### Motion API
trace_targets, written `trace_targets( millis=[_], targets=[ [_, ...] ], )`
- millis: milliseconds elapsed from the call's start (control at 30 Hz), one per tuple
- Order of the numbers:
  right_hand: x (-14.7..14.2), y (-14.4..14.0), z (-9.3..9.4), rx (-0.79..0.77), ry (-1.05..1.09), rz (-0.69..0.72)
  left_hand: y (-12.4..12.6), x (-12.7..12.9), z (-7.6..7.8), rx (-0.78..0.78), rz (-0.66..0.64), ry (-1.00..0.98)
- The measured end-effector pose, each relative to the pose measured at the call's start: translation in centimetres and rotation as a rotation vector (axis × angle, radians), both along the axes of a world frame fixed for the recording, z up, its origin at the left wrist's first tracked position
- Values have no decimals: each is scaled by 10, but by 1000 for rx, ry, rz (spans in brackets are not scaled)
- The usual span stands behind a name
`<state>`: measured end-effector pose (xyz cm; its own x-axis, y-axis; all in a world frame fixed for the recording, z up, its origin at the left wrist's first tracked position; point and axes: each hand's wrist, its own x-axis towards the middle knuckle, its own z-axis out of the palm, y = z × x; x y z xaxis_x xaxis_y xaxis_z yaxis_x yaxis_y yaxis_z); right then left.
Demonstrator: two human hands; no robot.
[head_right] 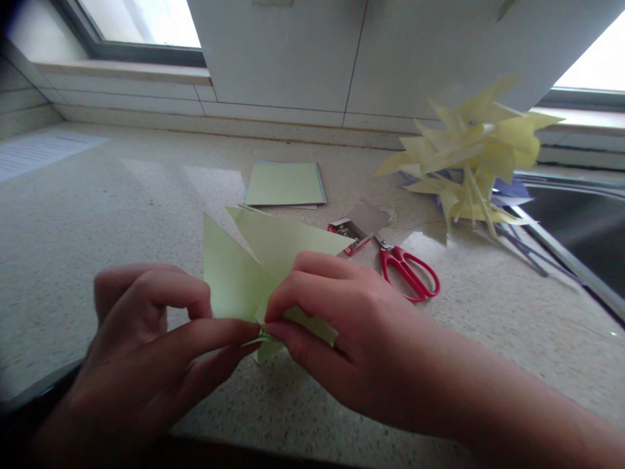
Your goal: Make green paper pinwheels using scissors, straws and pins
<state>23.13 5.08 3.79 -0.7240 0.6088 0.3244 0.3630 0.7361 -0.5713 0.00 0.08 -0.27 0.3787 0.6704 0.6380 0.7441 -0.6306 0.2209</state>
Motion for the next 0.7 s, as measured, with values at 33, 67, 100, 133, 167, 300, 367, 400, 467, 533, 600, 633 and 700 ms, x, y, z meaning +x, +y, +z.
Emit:
trace_targets(
  millis=[33,67,100,133,167,300,367,400,467,533,600,633,700],
  targets=[
    [0,0,0,-3,2,7,0,0,0,1,1,4],
    [1,-1,0,-10,5,10,1,0,1,7,-3,8],
    [1,-1,0,-19,9,14,1,0,1,12,-5,10],
    [1,-1,0,-28,7,17,1,0,2,12,-4,12],
    [1,-2,1,-34,6,20,1,0,2,15,-5,14],
    [2,-5,3,-46,-5,29,1,0,3,15,-5,24],
    [1,-6,3,-40,2,23,1,0,4,17,-7,23],
    [1,-6,2,-37,3,16,1,0,4,17,-4,20],
    [1,-7,1,-35,1,7,1,1,4,19,-1,9],
    [1,-7,0,-38,1,1,1,1,4,19,-11,2],
    [1,-7,-2,-32,1,-1,1,2,4,21,-20,1],
    [1,-7,-2,-25,-1,2,1,2,4,18,-18,0],
    [1,-7,-3,-2,-3,12,0,3,4,12,-9,1]
  ],
)
